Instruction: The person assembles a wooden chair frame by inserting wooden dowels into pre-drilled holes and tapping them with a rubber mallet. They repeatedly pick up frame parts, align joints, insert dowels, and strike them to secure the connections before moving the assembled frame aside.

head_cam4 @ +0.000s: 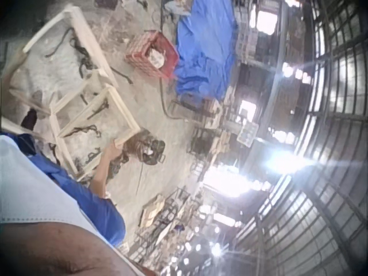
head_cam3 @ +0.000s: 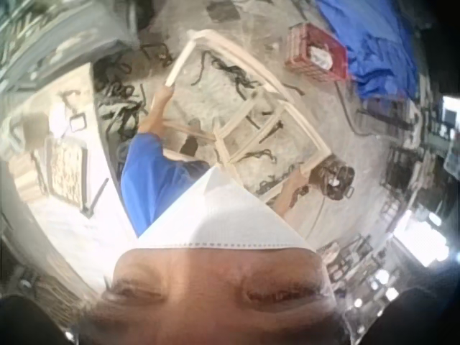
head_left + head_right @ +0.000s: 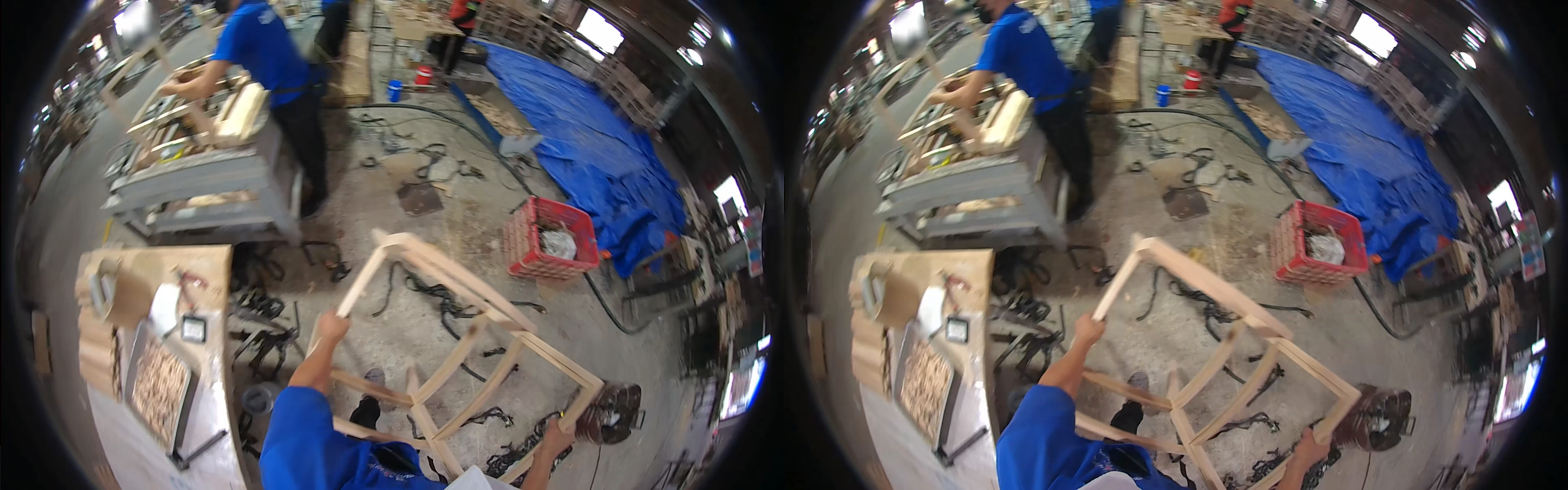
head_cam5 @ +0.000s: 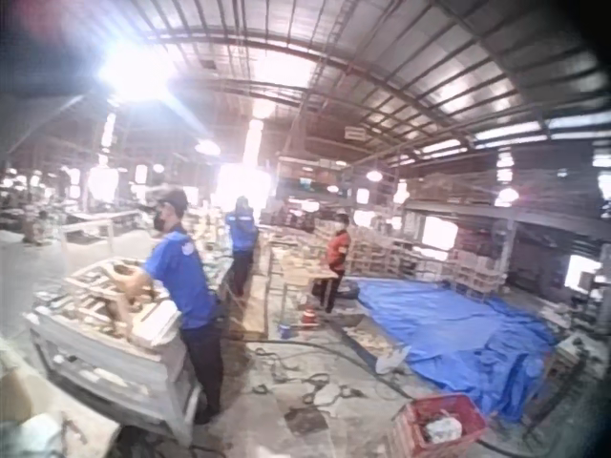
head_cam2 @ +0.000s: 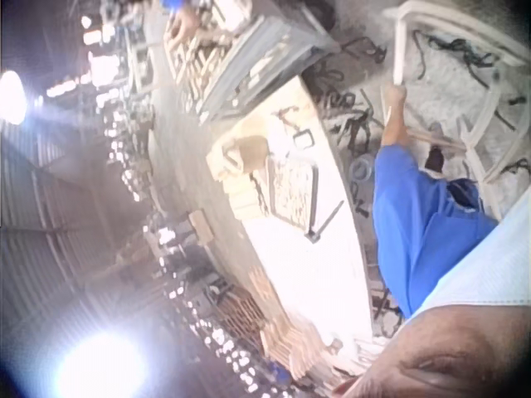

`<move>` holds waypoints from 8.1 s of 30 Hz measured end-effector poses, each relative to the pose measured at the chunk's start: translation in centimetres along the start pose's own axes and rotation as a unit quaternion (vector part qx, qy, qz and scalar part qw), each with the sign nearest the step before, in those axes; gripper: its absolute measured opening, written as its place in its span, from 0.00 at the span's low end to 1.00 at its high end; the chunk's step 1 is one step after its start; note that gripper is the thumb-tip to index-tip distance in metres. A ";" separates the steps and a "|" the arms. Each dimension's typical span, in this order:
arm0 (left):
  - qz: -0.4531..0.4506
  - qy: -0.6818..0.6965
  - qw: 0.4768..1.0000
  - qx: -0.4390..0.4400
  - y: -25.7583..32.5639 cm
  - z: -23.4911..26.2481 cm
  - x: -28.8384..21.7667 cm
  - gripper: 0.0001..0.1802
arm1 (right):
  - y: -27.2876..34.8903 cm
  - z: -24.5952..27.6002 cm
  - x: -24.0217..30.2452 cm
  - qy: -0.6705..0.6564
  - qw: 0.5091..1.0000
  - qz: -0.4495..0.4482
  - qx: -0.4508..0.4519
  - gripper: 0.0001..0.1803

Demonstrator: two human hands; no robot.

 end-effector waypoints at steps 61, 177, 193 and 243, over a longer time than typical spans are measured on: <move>0.583 0.305 0.596 -0.460 92.1 2.4 32.5 0.26 | 58.3 -2.0 9.8 -0.087 0.188 0.658 0.724 0.17; 0.324 -0.180 0.899 -0.231 102.3 38.2 67.4 0.19 | 104.7 36.6 -21.1 0.180 0.329 0.199 0.905 0.34; 0.274 -0.179 0.906 -0.266 91.0 38.3 63.3 0.31 | 79.5 11.9 -6.1 0.067 0.514 0.272 0.811 0.16; 0.454 -0.072 0.847 -0.269 79.3 40.8 63.9 0.28 | 96.8 -19.2 20.2 0.087 0.421 0.695 0.576 0.11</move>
Point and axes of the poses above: each hand's wrist, its own y-axis away from the middle knuckle, its own z-axis out of the back of the hand, x = y × z, the point moved 4 cm from there along -y, towards the middle knuckle, and after that the axes turned 2 degrees about y, right-handed, at the moved point
